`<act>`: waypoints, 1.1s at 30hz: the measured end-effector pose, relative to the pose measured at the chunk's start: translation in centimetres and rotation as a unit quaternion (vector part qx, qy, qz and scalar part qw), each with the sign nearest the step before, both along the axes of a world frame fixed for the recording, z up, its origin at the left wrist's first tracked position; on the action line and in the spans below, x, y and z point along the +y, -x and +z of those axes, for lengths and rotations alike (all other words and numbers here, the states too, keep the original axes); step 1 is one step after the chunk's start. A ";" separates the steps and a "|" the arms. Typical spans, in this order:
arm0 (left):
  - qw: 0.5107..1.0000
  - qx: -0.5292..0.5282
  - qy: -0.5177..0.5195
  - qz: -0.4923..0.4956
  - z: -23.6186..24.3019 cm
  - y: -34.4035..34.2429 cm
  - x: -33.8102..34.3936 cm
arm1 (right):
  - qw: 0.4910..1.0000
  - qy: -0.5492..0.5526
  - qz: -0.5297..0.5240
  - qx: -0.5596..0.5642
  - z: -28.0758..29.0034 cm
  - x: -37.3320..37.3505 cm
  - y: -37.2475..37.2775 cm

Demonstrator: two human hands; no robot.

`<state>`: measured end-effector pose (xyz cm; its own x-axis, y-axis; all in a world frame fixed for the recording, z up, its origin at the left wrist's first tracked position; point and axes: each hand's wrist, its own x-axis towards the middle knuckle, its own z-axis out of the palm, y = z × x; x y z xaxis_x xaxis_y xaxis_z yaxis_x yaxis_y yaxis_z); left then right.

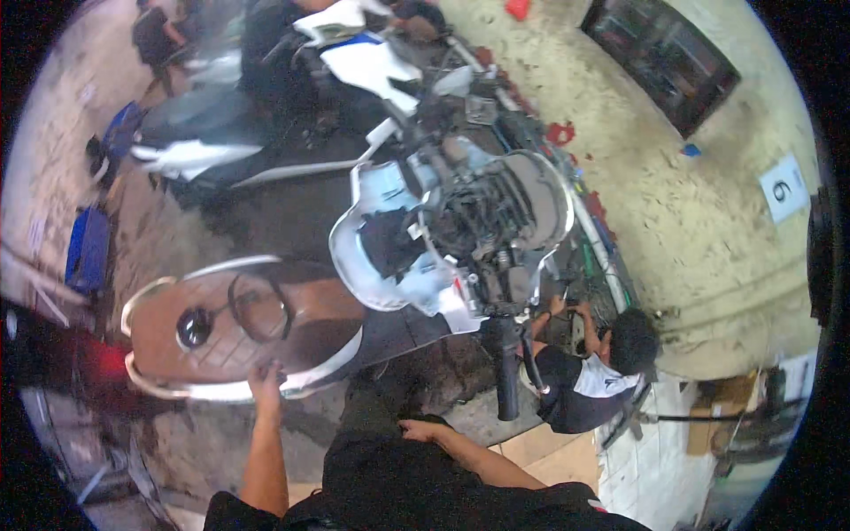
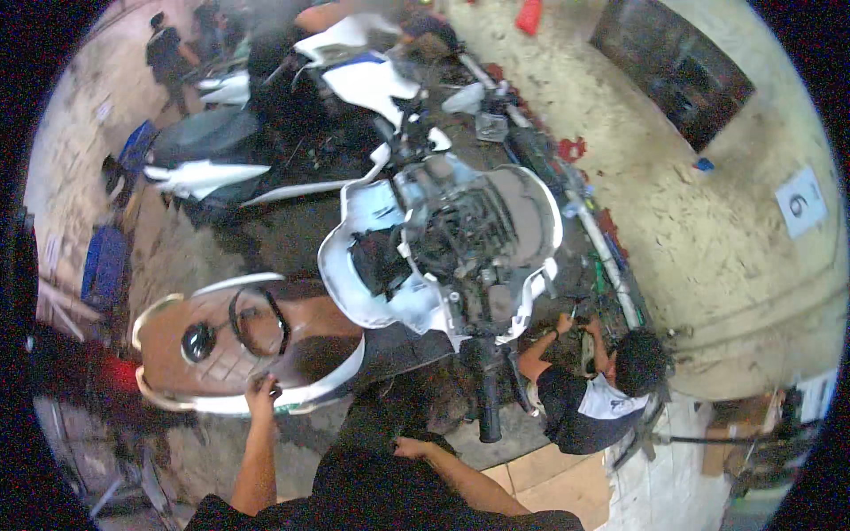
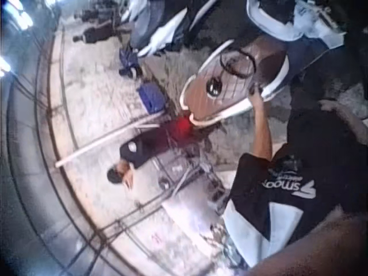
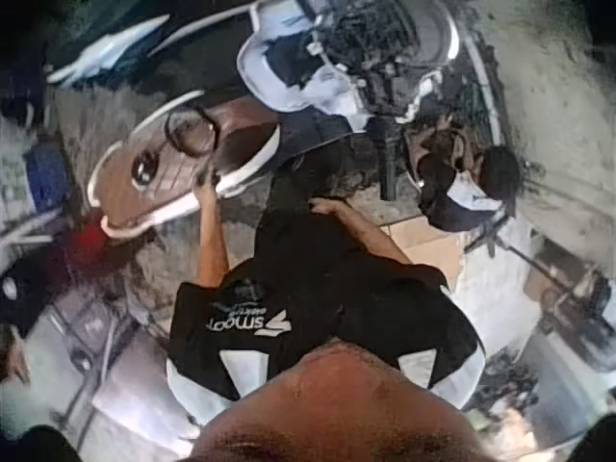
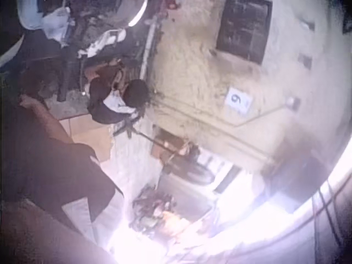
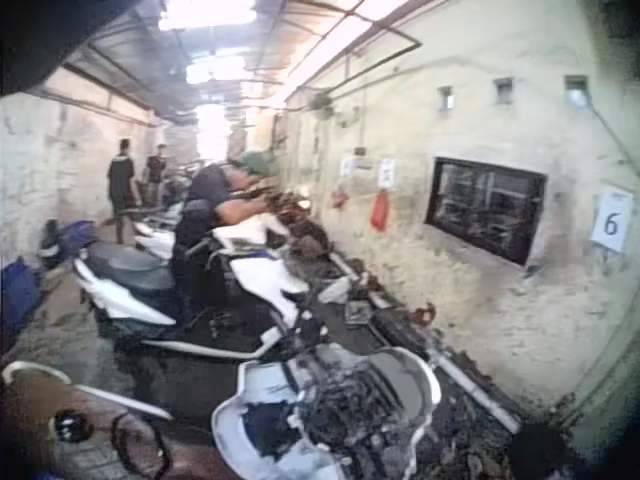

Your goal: The person removes a white plastic cover from the handlebars of an electric scooter to reveal the internal wiring. They then use a long metal rod to adjust or tighten a component near the right handle before interacting with the digital dashboard.

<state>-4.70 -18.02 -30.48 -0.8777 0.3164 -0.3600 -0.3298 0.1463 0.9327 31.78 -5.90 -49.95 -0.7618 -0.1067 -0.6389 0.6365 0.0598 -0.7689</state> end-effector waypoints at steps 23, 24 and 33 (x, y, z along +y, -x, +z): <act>0.879 -0.020 -0.019 -0.476 4.6 7.1 8.1 | 0.732 -0.278 -0.622 0.015 30.6 7.0 9.1; 0.874 -0.024 -0.023 -0.484 4.8 7.0 9.1 | 0.673 -0.384 -0.631 0.035 32.6 6.8 8.4; 0.787 0.023 -0.100 -0.608 7.6 5.4 18.2 | 0.238 -0.180 -0.941 0.161 34.8 7.5 1.8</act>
